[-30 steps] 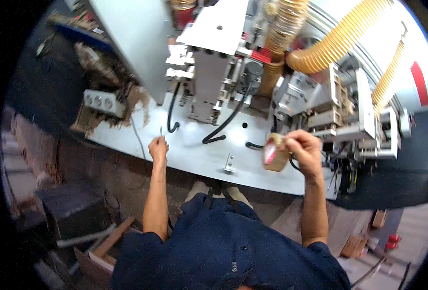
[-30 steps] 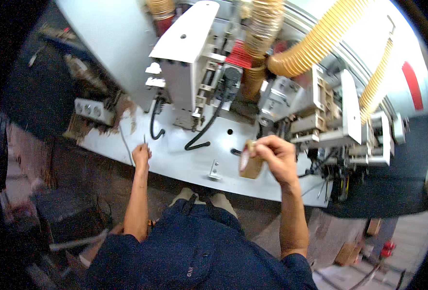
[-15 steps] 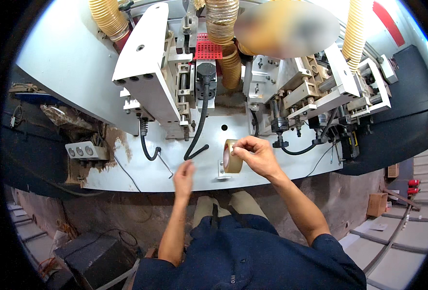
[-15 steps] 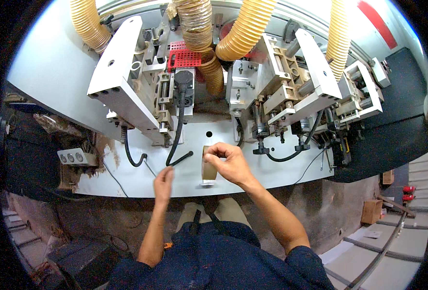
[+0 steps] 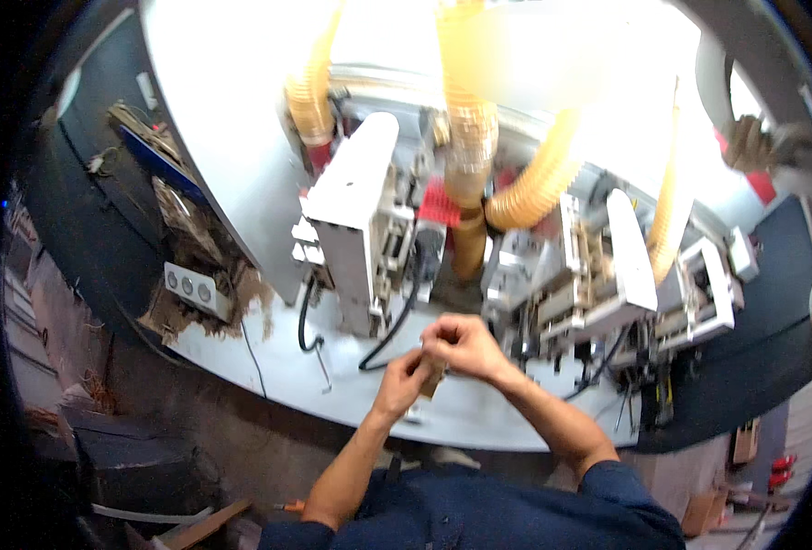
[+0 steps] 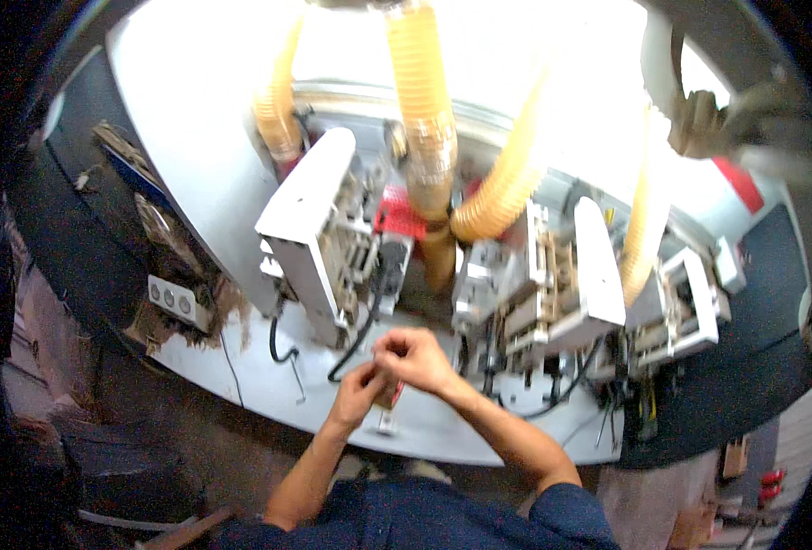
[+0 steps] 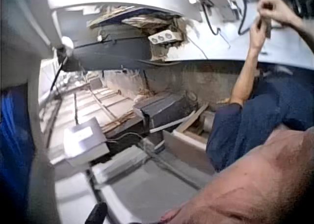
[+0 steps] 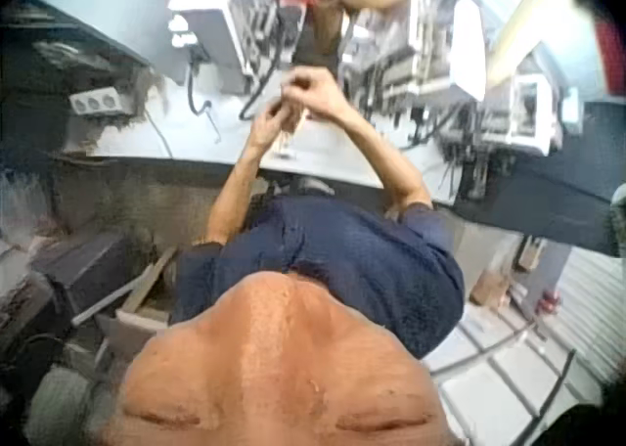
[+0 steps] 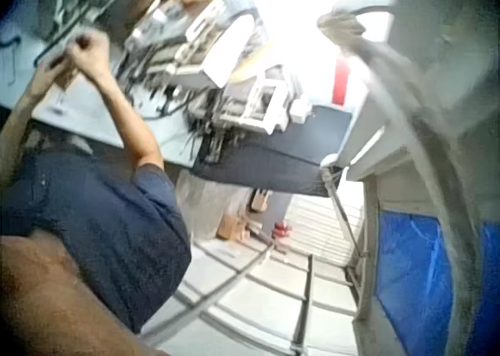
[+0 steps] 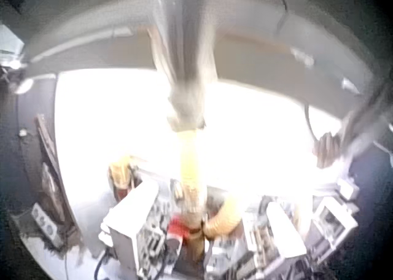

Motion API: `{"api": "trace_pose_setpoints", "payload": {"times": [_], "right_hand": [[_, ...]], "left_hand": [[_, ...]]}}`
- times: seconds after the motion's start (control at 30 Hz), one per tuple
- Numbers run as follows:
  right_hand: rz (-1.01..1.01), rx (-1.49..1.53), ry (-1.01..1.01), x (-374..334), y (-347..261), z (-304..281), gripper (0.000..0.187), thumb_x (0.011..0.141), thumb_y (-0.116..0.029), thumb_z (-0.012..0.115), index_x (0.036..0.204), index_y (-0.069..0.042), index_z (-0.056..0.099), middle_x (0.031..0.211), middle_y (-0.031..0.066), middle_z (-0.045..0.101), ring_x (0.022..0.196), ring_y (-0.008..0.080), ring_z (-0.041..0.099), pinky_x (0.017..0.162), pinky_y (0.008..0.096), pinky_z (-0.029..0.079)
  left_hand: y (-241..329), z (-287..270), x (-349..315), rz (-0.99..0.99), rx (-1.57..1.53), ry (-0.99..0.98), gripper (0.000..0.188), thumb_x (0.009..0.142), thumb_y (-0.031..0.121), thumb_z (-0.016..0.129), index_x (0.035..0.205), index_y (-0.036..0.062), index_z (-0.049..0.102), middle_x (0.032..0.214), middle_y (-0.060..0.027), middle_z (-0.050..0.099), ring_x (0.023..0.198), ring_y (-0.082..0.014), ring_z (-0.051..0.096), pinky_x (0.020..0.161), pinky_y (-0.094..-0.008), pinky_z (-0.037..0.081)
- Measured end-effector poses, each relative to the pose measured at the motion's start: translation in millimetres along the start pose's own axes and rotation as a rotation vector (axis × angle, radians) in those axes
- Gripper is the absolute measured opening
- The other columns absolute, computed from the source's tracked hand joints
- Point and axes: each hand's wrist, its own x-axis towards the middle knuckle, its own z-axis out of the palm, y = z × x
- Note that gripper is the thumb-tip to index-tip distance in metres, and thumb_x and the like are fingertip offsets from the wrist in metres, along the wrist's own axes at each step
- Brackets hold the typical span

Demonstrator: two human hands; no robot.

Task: The person applies tape to the connection point of a yellow corrugated hose above a woodworking machine using a roll of tape.

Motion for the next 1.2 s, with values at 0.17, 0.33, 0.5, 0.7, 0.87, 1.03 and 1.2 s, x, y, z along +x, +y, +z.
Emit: {"api": "trace_pose_setpoints", "payload": {"times": [0.17, 0.33, 0.5, 0.7, 0.87, 1.03, 1.2], "right_hand": [[-0.033, -0.160, -0.355, 24.7, -55.2, -3.0, 0.015, 0.084, -0.008, 0.069, 0.095, 0.002, 0.065, 0.088, 0.0026, 0.067, 0.083, 0.0075, 0.060, 0.075, 0.0240, 0.050], [-0.671, -0.459, 0.386, 93.5, -184.1, -34.4, 0.017, 0.082, -0.016, 0.071, 0.089, -0.003, 0.063, 0.085, 0.0032, 0.065, 0.077, 0.0118, 0.062, 0.069, 0.0262, 0.051], [-0.661, -0.660, 0.773, 178.8, -291.6, -60.6, 0.097, 0.068, -0.039, 0.081, 0.132, 0.013, 0.030, 0.127, 0.0280, 0.046, 0.120, 0.0351, 0.047, 0.104, 0.0415, 0.039], [-0.716, -0.742, 0.878, 254.7, -275.2, -130.1, 0.102, 0.072, -0.039, 0.077, 0.139, 0.011, 0.018, 0.139, 0.0299, 0.035, 0.127, 0.0385, 0.041, 0.109, 0.0452, 0.034], [-0.532, -0.465, 0.805, 185.4, -161.7, -83.9, 0.085, 0.081, -0.026, 0.068, 0.139, 0.012, 0.020, 0.138, 0.0308, 0.037, 0.128, 0.0405, 0.041, 0.108, 0.0478, 0.035], [-0.196, -0.378, 0.704, 168.9, 22.6, -111.9, 0.074, 0.074, -0.017, 0.075, 0.129, 0.011, 0.035, 0.130, 0.0295, 0.048, 0.123, 0.0342, 0.049, 0.100, 0.0386, 0.041], [-0.018, -0.758, 0.715, 202.7, 64.3, -120.7, 0.093, 0.068, -0.012, 0.077, 0.137, 0.013, 0.020, 0.136, 0.0334, 0.038, 0.126, 0.0412, 0.041, 0.105, 0.0396, 0.036]], "left_hand": [[5.7, -16.8, -11.8, 0.058, -0.034, 0.188, 0.015, 0.091, 0.008, 0.057, 0.098, -0.0021, 0.065, 0.083, 0.0006, 0.062, 0.076, -0.0065, 0.054, 0.069, -0.0213, 0.044], [2.8, -42.9, -31.1, 0.011, 0.005, 0.256, 0.015, 0.089, 0.007, 0.057, 0.096, -0.0029, 0.066, 0.083, -0.0029, 0.065, 0.077, -0.0092, 0.059, 0.071, -0.0234, 0.048], [-23.3, -53.7, -58.3, -0.091, 0.078, 0.226, 0.019, 0.087, 0.012, 0.059, 0.096, -0.0018, 0.067, 0.082, -0.0036, 0.066, 0.076, -0.0095, 0.058, 0.070, -0.0247, 0.047], [-36.6, -60.1, -75.1, -0.284, 0.163, 0.181, 0.022, 0.088, 0.016, 0.059, 0.098, -0.0020, 0.067, 0.081, -0.0032, 0.066, 0.076, -0.0102, 0.057, 0.070, -0.0260, 0.048], [-40.3, -74.8, -84.9, -0.251, 0.024, 0.242, 0.019, 0.088, 0.010, 0.058, 0.097, -0.0045, 0.067, 0.084, -0.0039, 0.064, 0.078, -0.0110, 0.056, 0.071, -0.0261, 0.046], [-57.4, -65.3, -68.9, -0.307, 0.014, 0.167, 0.019, 0.088, 0.009, 0.059, 0.098, -0.0044, 0.067, 0.083, -0.0032, 0.065, 0.076, -0.0086, 0.056, 0.068, -0.0235, 0.046], [-71.3, -50.7, -58.8, -0.337, 0.013, 0.178, 0.019, 0.088, 0.010, 0.060, 0.097, -0.0045, 0.066, 0.083, -0.0030, 0.065, 0.073, -0.0087, 0.056, 0.067, -0.0234, 0.046]]}}
